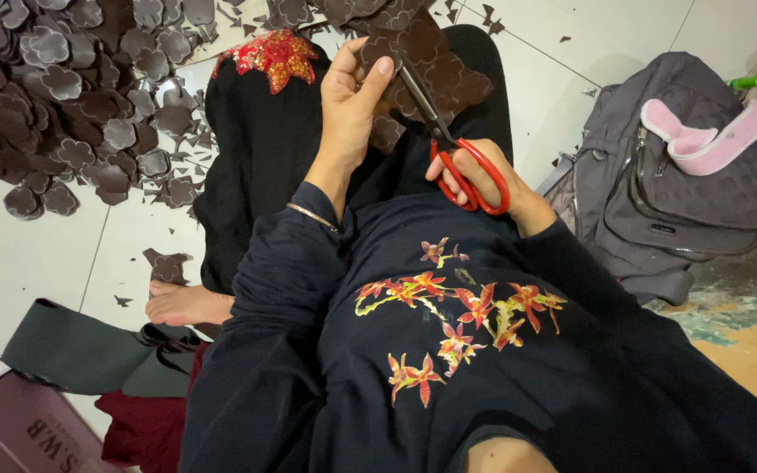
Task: The person sits on the floor and uses red-handled scissors to cut flower-shaped pieces from a brown patterned fabric. They repeatedly trim the edges of the shapes and place the finished pieces into a growing pile on the floor.
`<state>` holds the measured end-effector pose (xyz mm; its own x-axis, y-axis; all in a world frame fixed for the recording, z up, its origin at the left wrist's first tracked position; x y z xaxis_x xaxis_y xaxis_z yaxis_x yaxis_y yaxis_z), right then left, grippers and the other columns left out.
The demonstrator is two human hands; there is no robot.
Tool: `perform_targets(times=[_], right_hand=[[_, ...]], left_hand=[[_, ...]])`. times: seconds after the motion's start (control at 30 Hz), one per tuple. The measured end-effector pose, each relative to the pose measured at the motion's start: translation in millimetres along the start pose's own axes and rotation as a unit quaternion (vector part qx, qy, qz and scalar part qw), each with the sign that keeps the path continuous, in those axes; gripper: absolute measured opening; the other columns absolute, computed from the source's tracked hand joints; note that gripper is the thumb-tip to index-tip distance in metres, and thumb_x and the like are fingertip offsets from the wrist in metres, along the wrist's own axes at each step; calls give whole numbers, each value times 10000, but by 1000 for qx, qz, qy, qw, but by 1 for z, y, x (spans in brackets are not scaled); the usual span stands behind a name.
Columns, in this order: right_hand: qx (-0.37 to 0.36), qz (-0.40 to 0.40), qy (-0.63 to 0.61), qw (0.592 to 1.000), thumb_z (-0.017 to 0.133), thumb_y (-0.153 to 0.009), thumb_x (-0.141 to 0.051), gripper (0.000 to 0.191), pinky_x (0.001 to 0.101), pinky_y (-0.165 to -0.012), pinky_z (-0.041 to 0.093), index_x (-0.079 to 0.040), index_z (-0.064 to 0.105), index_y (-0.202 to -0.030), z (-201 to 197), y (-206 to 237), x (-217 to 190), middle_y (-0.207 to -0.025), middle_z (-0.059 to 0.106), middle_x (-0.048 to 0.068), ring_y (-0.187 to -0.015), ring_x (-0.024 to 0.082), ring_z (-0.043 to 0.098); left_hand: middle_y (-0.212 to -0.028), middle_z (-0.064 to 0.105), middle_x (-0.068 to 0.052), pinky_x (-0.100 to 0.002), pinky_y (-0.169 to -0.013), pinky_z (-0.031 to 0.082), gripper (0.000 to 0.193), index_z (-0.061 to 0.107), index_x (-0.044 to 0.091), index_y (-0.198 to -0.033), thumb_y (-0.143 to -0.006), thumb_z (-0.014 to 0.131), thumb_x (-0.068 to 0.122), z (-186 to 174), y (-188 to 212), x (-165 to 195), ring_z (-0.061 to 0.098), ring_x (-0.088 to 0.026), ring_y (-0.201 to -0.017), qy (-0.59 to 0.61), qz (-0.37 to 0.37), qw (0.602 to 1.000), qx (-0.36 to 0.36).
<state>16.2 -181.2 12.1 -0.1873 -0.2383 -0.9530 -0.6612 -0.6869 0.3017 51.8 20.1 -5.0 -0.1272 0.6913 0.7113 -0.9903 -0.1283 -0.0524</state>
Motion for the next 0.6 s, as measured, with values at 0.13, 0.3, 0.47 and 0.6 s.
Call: perform_targets(times=[0.13,0.3,0.47,0.6], right_hand=[[1,-2,-39,999,535,-1015,-573,681,224,-533,459,89,692,-1039,1,0,0,-715,588,23,-574,95,578],[-5,-21,-27,999,534,-1024,-581,688,223,-538,459,88,695,-1046,-1,2,-6,-724,593,26,-582,100,583],[33,77,-30,996,598,-980,-462,569,243,-487,455,98,690,-1020,-5,-5,11,-693,598,48,-548,121,582],[17,34,-15,999,539,-1032,-504,594,211,-519,481,69,696,-1033,-1,-3,4,-707,614,28,-552,98,589]], left_hand=[[-1197,722,-66,-251,-914,567,319,573,10,-1372,-1091,686,112,3,1,5,674,-101,-1055,-36,38,998,-25],[-1145,724,-44,-250,-820,563,330,560,29,-1342,-1053,677,138,3,0,1,668,-93,-988,-20,5,1000,-18],[-1181,702,-53,-264,-908,548,357,537,17,-1405,-1090,680,103,4,1,1,645,-101,-1037,-6,24,999,-26],[-1256,684,-67,-282,-999,564,491,458,37,-1451,-1030,713,37,6,1,0,668,-122,-1137,-10,33,999,-29]])
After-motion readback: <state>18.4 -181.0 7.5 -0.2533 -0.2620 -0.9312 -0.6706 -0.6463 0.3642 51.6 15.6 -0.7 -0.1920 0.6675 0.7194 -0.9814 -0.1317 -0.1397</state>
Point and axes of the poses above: each hand's wrist, its own y-axis away from the middle knuckle, its own z-axis out of the palm, x = y × z, the point moved 7 cm from there along -y, towards the middle knuckle
